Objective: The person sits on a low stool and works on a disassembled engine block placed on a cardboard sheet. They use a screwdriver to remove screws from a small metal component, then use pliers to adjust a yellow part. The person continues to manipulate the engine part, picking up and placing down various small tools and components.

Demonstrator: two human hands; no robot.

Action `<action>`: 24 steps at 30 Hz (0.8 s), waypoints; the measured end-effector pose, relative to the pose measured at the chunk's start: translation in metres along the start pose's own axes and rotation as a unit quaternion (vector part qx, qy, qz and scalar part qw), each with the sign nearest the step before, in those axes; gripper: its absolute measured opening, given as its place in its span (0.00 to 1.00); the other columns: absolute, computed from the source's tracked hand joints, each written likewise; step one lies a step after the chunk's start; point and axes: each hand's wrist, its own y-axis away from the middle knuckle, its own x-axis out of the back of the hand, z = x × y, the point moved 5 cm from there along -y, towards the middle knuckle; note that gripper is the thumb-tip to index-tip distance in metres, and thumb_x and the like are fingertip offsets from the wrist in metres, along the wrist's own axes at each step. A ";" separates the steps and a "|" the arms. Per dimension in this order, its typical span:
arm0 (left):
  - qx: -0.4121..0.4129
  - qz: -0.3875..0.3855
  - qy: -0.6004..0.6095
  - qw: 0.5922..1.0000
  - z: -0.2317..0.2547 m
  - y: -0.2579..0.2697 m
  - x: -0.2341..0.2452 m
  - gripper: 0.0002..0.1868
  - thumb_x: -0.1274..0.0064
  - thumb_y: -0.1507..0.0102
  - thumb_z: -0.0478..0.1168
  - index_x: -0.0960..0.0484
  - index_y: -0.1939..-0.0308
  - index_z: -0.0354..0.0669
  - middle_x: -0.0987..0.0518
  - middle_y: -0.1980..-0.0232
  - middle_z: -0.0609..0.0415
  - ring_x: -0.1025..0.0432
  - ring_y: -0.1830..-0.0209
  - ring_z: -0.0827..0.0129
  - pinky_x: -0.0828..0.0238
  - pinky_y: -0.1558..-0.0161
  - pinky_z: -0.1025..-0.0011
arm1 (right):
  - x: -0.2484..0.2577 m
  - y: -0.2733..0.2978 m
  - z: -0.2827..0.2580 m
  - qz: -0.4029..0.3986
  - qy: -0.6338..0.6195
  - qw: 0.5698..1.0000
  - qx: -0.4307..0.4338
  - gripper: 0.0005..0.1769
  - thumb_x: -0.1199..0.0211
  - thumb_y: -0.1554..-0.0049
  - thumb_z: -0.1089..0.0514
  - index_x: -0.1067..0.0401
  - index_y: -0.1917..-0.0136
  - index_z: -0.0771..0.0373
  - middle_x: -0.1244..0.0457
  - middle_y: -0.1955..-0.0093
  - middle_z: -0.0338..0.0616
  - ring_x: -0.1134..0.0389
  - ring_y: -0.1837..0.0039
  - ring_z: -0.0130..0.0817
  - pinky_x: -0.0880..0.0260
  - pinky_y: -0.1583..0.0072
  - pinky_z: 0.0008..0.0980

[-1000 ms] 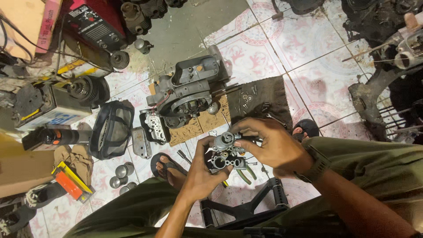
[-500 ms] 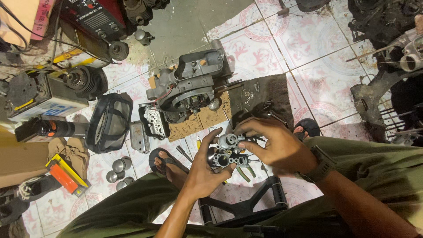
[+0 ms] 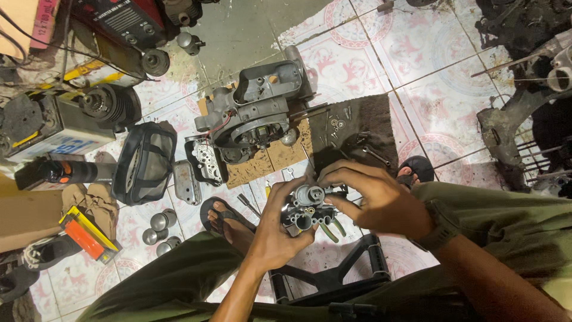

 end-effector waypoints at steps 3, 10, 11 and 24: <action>-0.007 -0.001 0.001 1.000 -0.005 -0.001 -0.001 0.36 0.47 0.54 0.36 0.36 0.39 0.48 0.34 0.45 0.50 0.35 0.44 0.63 0.40 0.42 0.66 | 0.005 0.007 0.023 -0.055 -0.004 0.991 -0.124 0.24 0.41 0.49 0.50 0.33 0.41 0.59 0.35 0.39 0.43 0.32 0.39 0.31 0.32 0.39 0.26; 0.061 0.013 0.054 0.997 -0.021 -0.006 0.004 0.38 0.47 0.54 0.33 0.37 0.39 0.48 0.33 0.44 0.50 0.35 0.45 0.66 0.36 0.45 0.71 | 0.070 -0.022 0.140 0.190 0.111 0.955 -0.198 0.08 0.41 0.44 0.57 0.28 0.52 0.62 0.34 0.60 0.43 0.39 0.61 0.28 0.39 0.57 0.31; 0.110 0.010 0.051 0.993 -0.024 -0.008 0.003 0.39 0.46 0.53 0.33 0.38 0.37 0.54 0.35 0.41 0.52 0.36 0.44 0.66 0.31 0.58 0.74 | 0.067 -0.027 0.161 0.191 0.052 0.952 -0.233 0.07 0.41 0.44 0.59 0.28 0.52 0.61 0.33 0.58 0.41 0.36 0.57 0.27 0.36 0.54 0.28; 0.093 0.040 0.038 0.994 -0.053 -0.034 0.009 0.35 0.44 0.56 0.31 0.34 0.43 0.44 0.36 0.45 0.51 0.36 0.44 0.66 0.39 0.43 0.72 | -0.036 -0.005 0.383 0.105 0.054 0.940 -0.320 0.14 0.49 0.49 0.63 0.23 0.56 0.55 0.31 0.55 0.40 0.32 0.57 0.34 0.30 0.56 0.37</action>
